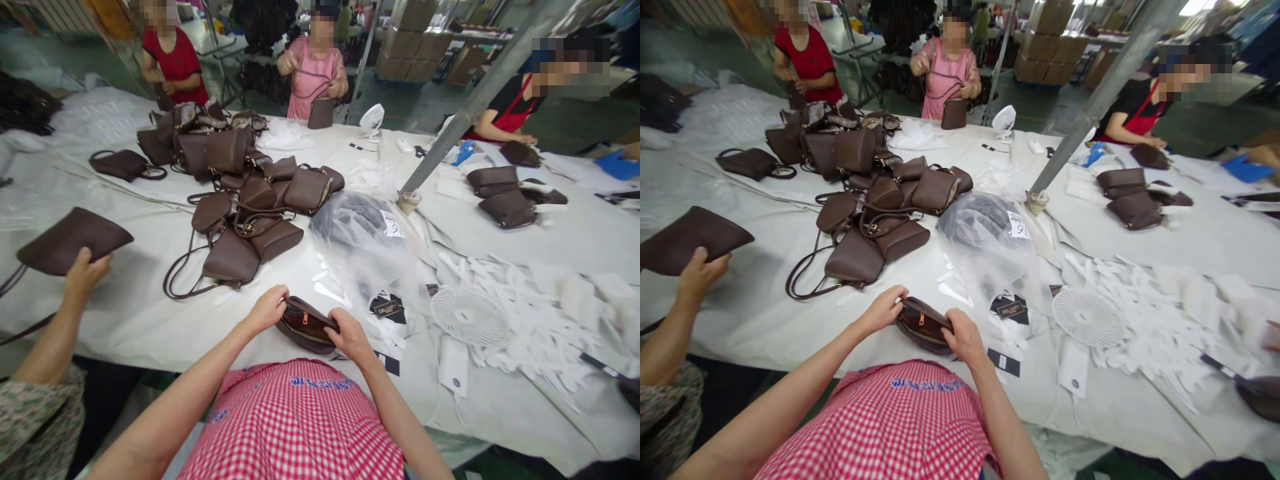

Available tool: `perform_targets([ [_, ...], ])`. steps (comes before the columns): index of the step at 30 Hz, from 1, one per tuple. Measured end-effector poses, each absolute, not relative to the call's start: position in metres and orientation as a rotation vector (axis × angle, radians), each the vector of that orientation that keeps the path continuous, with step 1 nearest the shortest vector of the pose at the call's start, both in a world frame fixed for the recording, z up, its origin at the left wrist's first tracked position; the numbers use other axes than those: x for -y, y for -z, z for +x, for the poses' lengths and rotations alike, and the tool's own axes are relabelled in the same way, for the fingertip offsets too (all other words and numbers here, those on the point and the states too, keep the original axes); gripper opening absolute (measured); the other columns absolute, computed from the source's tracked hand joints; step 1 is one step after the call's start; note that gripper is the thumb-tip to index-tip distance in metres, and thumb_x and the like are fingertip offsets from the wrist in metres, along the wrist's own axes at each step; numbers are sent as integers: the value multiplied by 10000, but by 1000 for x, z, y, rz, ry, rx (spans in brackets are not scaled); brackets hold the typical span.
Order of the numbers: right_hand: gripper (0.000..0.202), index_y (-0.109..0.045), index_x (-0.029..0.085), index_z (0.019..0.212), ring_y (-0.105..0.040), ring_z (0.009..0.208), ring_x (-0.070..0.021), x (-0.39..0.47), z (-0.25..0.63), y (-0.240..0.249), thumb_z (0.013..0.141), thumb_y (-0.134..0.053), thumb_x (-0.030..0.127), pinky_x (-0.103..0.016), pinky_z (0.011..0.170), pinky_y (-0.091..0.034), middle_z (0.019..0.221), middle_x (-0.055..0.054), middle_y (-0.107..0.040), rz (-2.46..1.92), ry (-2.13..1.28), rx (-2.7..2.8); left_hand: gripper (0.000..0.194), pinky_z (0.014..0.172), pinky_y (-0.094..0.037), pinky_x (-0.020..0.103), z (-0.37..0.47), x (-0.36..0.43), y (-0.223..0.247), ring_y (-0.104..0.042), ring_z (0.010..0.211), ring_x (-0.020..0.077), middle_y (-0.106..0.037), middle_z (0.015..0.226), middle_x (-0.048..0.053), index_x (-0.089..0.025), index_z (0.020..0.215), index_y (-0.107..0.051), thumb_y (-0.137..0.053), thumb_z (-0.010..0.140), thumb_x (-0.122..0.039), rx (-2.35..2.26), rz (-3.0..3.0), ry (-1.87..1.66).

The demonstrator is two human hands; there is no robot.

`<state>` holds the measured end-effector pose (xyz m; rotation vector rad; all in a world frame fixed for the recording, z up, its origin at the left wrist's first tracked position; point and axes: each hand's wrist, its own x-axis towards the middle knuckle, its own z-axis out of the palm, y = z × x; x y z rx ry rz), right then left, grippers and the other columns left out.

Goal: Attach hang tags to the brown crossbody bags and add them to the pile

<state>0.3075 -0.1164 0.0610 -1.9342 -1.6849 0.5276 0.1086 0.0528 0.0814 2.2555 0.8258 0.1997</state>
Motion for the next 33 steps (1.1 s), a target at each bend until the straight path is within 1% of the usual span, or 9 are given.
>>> perform_targets([
  [5, 160, -544, 193, 880, -529, 814, -205, 108, 327, -70, 767, -481, 99, -321, 741, -426, 851, -54, -584, -1984, -384, 1754, 176, 707, -412, 292, 110, -18, -82, -482, 728, 169, -505, 766, 6, -210, 797, -424, -382, 707, -65, -849, 2224, -191],
  [9, 229, -546, 179, 1066, -496, 1063, -286, 117, 317, -72, 842, -501, 181, -453, 905, -400, 1122, -137, -556, -2101, -21, 1452, 195, 716, -429, 307, 120, 16, -79, -498, 759, 180, -510, 824, 22, -211, 864, -426, -387, 719, -87, -924, 2214, -256],
  [13, 185, -511, 189, 1030, -599, 871, -225, 132, 291, -62, 882, -501, 300, -366, 740, -510, 985, -104, -600, -1974, -398, 1181, 311, 800, -447, 348, 125, 29, -77, -524, 874, 202, -544, 945, 56, -203, 980, -447, -398, 701, -75, -861, 2221, -350],
  [17, 252, -454, 201, 1021, -642, 731, -178, 131, 275, -52, 814, -578, 274, -288, 620, -532, 897, -58, -634, -1824, -794, 1053, 303, 876, -455, 390, 120, 28, -73, -533, 979, 223, -568, 1051, 95, -187, 1038, -470, -441, 747, -109, -764, 2187, -462],
  [22, 66, -482, 202, 917, -611, 699, -169, 121, 271, -58, 852, -473, 193, -298, 669, -509, 792, -33, -608, -1870, -686, 1175, 336, 952, -443, 405, 116, 27, -68, -543, 1078, 222, -585, 1154, 109, -187, 1115, -491, -458, 789, -113, -728, 2113, -504],
  [26, 217, -556, 191, 870, -574, 819, -202, 120, 280, -68, 941, -354, 230, -323, 751, -470, 837, -74, -585, -1947, -486, 1471, 342, 1013, -409, 408, 112, 29, -58, -519, 1167, 218, -561, 1264, 110, -195, 1164, -485, -500, 827, -139, -685, 2032, -493],
  [28, 235, -572, 191, 886, -569, 806, -196, 120, 285, -72, 951, -352, 242, -310, 743, -461, 829, -66, -585, -1946, -500, 1522, 515, 1047, -381, 427, 109, 29, -49, -482, 1229, 241, -506, 1346, 131, -195, 1285, -414, -612, 811, -235, -651, 1989, -481],
  [31, 222, -589, 194, 900, -571, 811, -189, 119, 293, -75, 947, -380, 256, -301, 750, -453, 846, -60, -595, -1916, -545, 1526, 933, 1094, -317, 478, 108, 28, -29, -397, 1312, 303, -404, 1439, 173, -183, 1428, -270, -777, 676, -404, -618, 1964, -461],
  [33, 213, -597, 197, 886, -575, 823, -188, 118, 297, -76, 937, -403, 270, -300, 756, -456, 864, -63, -605, -1904, -587, 1489, 976, 1101, -299, 500, 112, 27, -16, -384, 1320, 323, -398, 1446, 172, -186, 1436, -288, -794, 643, -448, -618, 1934, -449],
])
